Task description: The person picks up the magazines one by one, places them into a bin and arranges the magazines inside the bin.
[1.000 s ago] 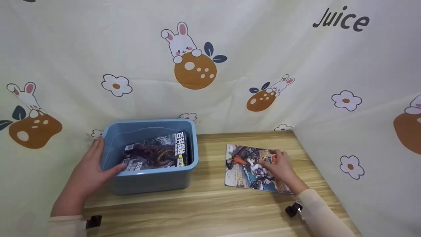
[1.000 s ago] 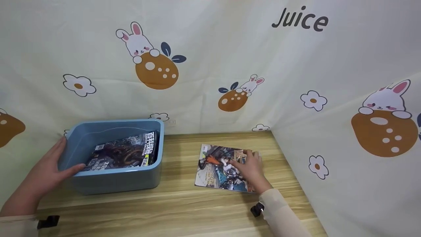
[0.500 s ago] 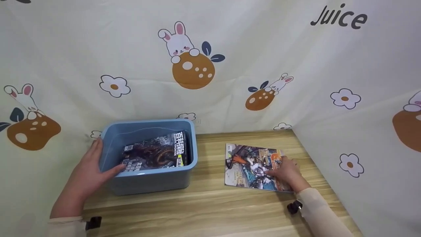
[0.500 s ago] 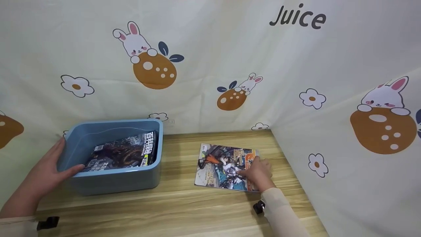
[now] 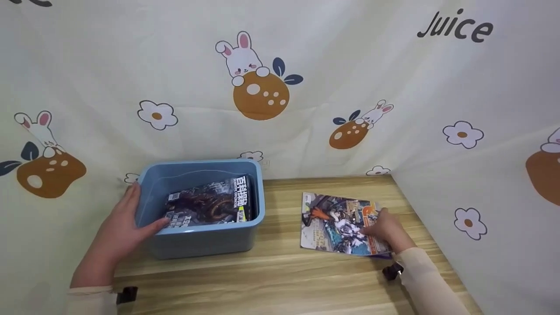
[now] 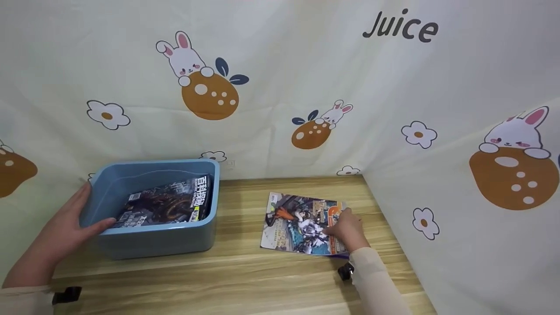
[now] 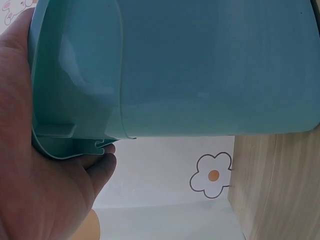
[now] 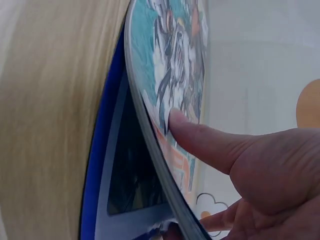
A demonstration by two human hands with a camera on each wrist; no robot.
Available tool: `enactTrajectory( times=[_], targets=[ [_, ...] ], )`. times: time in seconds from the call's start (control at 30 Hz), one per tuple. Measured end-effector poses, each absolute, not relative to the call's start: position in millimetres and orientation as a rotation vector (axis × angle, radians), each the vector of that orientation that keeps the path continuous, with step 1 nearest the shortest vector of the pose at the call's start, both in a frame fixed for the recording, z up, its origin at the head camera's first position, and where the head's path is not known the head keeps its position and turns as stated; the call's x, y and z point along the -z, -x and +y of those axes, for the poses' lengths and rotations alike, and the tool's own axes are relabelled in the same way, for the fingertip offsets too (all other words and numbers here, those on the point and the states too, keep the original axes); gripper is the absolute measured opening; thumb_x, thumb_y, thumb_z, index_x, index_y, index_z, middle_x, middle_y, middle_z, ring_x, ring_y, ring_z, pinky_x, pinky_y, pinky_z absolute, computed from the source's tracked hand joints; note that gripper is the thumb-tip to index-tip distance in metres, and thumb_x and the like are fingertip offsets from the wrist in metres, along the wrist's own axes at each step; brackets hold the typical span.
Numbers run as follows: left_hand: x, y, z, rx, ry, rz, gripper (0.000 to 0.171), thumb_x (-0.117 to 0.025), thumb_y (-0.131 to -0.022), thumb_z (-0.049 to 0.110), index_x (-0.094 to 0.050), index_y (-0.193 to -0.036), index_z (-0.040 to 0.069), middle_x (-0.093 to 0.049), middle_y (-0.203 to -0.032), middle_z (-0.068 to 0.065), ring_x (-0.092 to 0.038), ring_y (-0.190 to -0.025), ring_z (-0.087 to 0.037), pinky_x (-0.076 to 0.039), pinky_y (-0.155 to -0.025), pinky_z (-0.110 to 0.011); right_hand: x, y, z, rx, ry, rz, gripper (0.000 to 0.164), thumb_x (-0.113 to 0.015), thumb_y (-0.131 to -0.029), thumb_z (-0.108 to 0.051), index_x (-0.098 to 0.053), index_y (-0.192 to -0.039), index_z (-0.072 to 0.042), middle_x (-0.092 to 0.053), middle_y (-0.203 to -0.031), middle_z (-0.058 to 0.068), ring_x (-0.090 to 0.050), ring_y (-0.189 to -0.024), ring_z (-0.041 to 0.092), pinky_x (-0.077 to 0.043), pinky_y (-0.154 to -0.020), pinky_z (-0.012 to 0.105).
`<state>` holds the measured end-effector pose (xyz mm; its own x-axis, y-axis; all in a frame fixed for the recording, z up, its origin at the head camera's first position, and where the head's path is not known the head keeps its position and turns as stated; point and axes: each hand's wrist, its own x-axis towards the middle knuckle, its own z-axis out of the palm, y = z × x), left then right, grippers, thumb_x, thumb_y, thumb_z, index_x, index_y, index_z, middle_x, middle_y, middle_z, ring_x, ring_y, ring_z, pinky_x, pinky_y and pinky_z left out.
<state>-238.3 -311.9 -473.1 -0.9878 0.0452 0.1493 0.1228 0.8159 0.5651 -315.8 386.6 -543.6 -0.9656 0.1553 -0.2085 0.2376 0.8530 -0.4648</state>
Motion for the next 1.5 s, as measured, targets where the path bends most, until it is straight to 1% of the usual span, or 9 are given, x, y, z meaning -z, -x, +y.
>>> enactTrajectory(
  times=[0.13, 0.33, 0.67, 0.97, 1.1, 1.2, 1.3, 1.4, 1.5],
  targets=[
    [473.4, 236.3, -313.2, 0.898, 0.125, -2.872, 0.13, -0.078, -0.096, 0.067, 0.003, -0.177, 0.006, -0.001, -0.182, -0.029, -0.013, -0.161, -0.065, -0.025, -0.11, -0.092, 545.1, 315.9, 383.1, 0.785, -0.309, 2.858, 0.104, -0.1, -0.081, -0.032, -0.04, -0.144, 0.025, -0.066, -0.108, 0.031, -0.068, -0.092, 0.038, -0.063, -0.091, 0.055],
    [473.6, 236.5, -309.6, 0.92, 0.123, -2.876, 0.13, -0.076, -0.095, 0.07, 0.002, -0.177, 0.006, -0.001, -0.183, -0.028, -0.013, -0.161, -0.065, -0.026, -0.11, -0.091, 546.3, 312.2, 385.3, 0.816, -0.334, 2.855, 0.084, -0.101, -0.08, -0.029, -0.05, -0.128, 0.019, -0.065, -0.099, 0.025, -0.067, -0.084, 0.034, -0.064, -0.079, 0.05],
    [471.8, 237.4, -311.8, 0.922, 0.13, -2.86, 0.129, -0.077, -0.096, 0.068, 0.003, -0.177, 0.007, 0.001, -0.183, -0.027, -0.012, -0.161, -0.065, -0.025, -0.111, -0.092, 542.2, 315.9, 378.7, 0.704, -0.291, 2.979, 0.111, -0.102, -0.078, -0.032, -0.036, -0.149, 0.023, -0.055, -0.128, 0.049, -0.056, -0.122, 0.062, -0.052, -0.106, 0.07],
    [471.7, 238.3, -311.0, 0.886, 0.133, -2.868, 0.128, -0.077, -0.097, 0.065, 0.001, -0.176, 0.002, -0.001, -0.182, -0.029, -0.012, -0.163, -0.061, -0.025, -0.114, -0.09, 551.5, 321.3, 386.7, 0.951, -0.303, 2.812, 0.122, -0.1, -0.083, -0.027, -0.019, -0.162, 0.019, -0.053, -0.138, 0.049, -0.063, -0.12, 0.054, -0.055, -0.108, 0.064],
    [472.8, 238.3, -311.7, 0.892, 0.132, -2.871, 0.128, -0.077, -0.097, 0.065, 0.002, -0.176, 0.002, -0.001, -0.182, -0.028, -0.011, -0.163, -0.061, -0.025, -0.114, -0.09, 550.3, 322.5, 392.5, 1.016, -0.241, 2.78, 0.121, -0.098, -0.083, -0.018, -0.017, -0.167, 0.016, -0.045, -0.151, 0.05, -0.059, -0.129, 0.057, -0.051, -0.114, 0.064],
    [473.2, 238.4, -312.1, 0.897, 0.132, -2.871, 0.128, -0.077, -0.097, 0.065, 0.002, -0.176, 0.004, -0.001, -0.182, -0.028, -0.011, -0.163, -0.061, -0.025, -0.114, -0.089, 548.8, 323.8, 399.6, 1.151, -0.183, 2.706, 0.116, -0.093, -0.082, -0.005, -0.019, -0.17, 0.011, -0.043, -0.152, 0.049, -0.062, -0.121, 0.051, -0.057, -0.107, 0.055],
    [472.6, 238.9, -312.0, 0.897, 0.136, -2.871, 0.128, -0.078, -0.097, 0.065, 0.002, -0.177, 0.005, -0.001, -0.183, -0.028, -0.011, -0.163, -0.061, -0.026, -0.113, -0.09, 550.3, 325.4, 407.7, 1.346, -0.138, 2.578, 0.111, -0.087, -0.084, 0.001, -0.021, -0.173, 0.004, -0.047, -0.147, 0.047, -0.069, -0.102, 0.036, -0.065, -0.087, 0.042],
    [472.4, 238.8, -312.0, 0.904, 0.137, -2.868, 0.128, -0.078, -0.097, 0.065, 0.002, -0.177, 0.004, 0.0, -0.183, -0.028, -0.011, -0.163, -0.061, -0.026, -0.113, -0.09, 554.3, 327.9, 415.6, 1.446, -0.059, 2.493, 0.1, -0.083, -0.089, -0.002, -0.028, -0.172, 0.003, -0.049, -0.148, 0.044, -0.069, -0.083, 0.024, -0.064, -0.073, 0.033],
    [472.7, 238.9, -311.9, 0.906, 0.136, -2.866, 0.128, -0.077, -0.097, 0.066, 0.001, -0.177, 0.004, 0.0, -0.183, -0.028, -0.011, -0.163, -0.061, -0.025, -0.113, -0.09, 559.2, 329.2, 422.9, 1.469, 0.002, 2.444, 0.088, -0.081, -0.093, -0.007, -0.037, -0.168, 0.004, -0.047, -0.153, 0.043, -0.069, -0.081, 0.02, -0.063, -0.073, 0.031]
  ],
)
